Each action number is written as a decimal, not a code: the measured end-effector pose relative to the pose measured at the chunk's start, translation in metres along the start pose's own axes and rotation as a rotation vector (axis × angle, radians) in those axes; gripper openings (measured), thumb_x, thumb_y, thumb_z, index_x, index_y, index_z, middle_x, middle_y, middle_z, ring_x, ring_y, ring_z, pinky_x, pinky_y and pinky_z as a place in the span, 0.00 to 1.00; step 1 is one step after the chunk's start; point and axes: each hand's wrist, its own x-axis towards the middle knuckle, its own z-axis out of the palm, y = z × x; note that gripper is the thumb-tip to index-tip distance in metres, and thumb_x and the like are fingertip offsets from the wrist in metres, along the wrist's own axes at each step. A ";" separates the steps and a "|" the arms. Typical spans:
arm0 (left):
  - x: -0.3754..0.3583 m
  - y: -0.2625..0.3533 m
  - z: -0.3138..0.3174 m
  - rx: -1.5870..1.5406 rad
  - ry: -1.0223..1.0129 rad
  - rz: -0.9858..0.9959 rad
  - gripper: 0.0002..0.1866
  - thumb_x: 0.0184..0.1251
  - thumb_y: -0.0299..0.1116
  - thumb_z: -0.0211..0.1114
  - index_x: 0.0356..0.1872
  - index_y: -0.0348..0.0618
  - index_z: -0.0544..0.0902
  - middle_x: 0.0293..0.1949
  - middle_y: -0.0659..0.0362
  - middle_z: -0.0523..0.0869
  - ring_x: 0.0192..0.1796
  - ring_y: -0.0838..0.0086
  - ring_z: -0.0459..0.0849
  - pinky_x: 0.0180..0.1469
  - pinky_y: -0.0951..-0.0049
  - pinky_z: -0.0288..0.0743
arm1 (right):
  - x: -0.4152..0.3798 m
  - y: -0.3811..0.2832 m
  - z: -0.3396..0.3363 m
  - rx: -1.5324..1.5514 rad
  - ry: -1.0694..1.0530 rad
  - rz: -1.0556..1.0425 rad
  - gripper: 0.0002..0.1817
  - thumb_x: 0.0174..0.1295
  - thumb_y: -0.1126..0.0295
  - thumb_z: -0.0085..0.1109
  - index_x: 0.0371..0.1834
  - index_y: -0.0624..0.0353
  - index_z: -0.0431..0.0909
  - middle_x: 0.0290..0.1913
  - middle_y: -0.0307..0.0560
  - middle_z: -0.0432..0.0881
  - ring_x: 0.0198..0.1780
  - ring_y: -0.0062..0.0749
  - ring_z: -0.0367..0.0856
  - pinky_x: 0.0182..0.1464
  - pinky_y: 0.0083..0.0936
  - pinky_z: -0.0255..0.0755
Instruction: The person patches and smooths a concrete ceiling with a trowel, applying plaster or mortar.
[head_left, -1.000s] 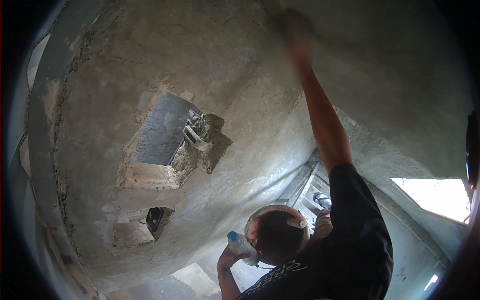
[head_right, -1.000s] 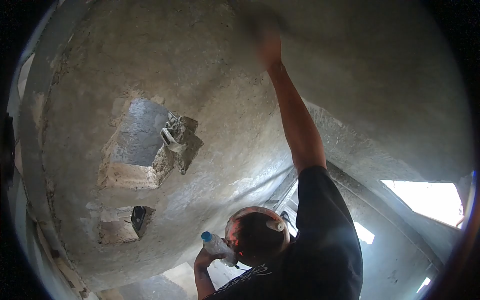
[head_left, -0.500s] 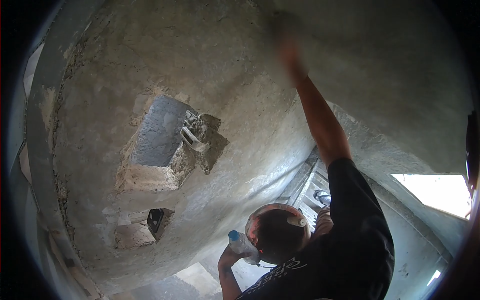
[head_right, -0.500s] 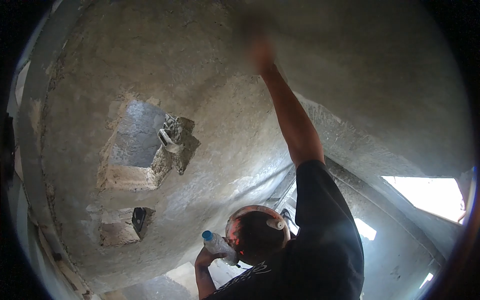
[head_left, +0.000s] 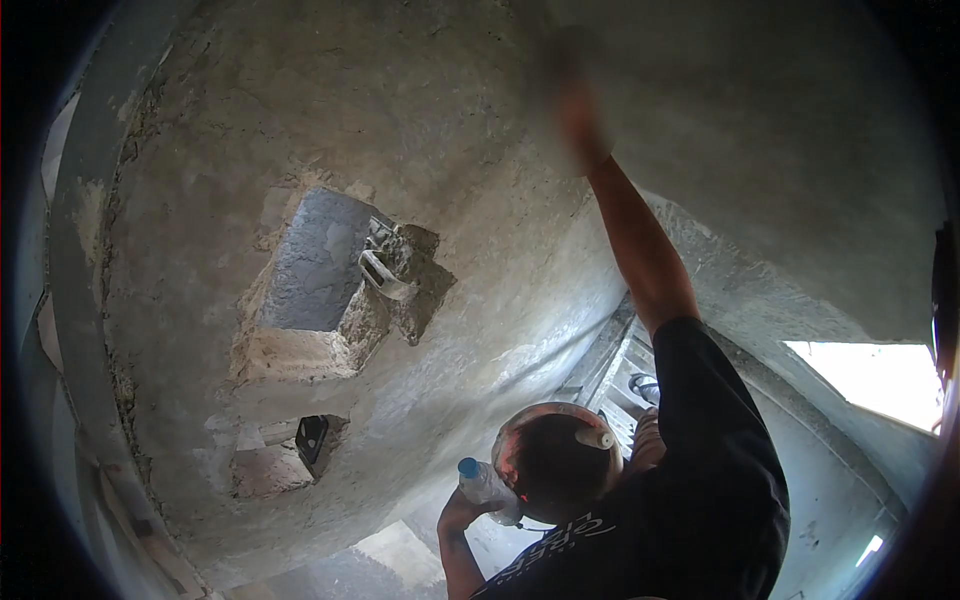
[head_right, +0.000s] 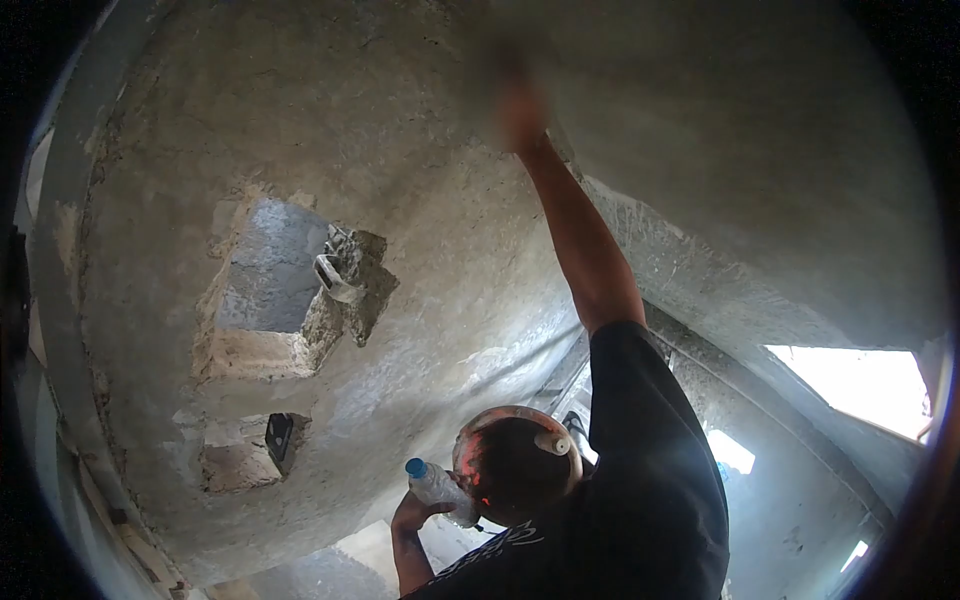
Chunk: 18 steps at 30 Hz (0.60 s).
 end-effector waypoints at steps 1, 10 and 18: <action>0.001 0.002 0.002 -0.002 -0.004 0.001 0.32 0.36 0.21 0.77 0.50 0.41 0.76 0.47 0.58 0.81 0.52 0.66 0.79 0.58 0.62 0.72 | -0.018 0.010 -0.001 0.035 -0.034 0.104 0.23 0.53 0.76 0.53 0.56 0.60 0.72 0.40 0.64 0.81 0.44 0.57 0.80 0.45 0.42 0.76; 0.006 -0.001 0.000 -0.061 -0.077 0.051 0.31 0.41 0.21 0.76 0.51 0.40 0.75 0.47 0.57 0.82 0.52 0.67 0.80 0.57 0.65 0.73 | 0.034 -0.031 -0.023 0.202 0.062 0.174 0.19 0.54 0.77 0.51 0.51 0.59 0.78 0.42 0.62 0.80 0.42 0.57 0.80 0.43 0.40 0.76; 0.000 0.007 0.005 -0.027 -0.018 0.047 0.31 0.40 0.22 0.77 0.51 0.40 0.76 0.47 0.57 0.82 0.51 0.68 0.81 0.56 0.66 0.73 | -0.024 0.007 -0.011 0.099 -0.052 0.407 0.17 0.52 0.75 0.54 0.47 0.59 0.80 0.39 0.61 0.81 0.40 0.59 0.80 0.41 0.45 0.75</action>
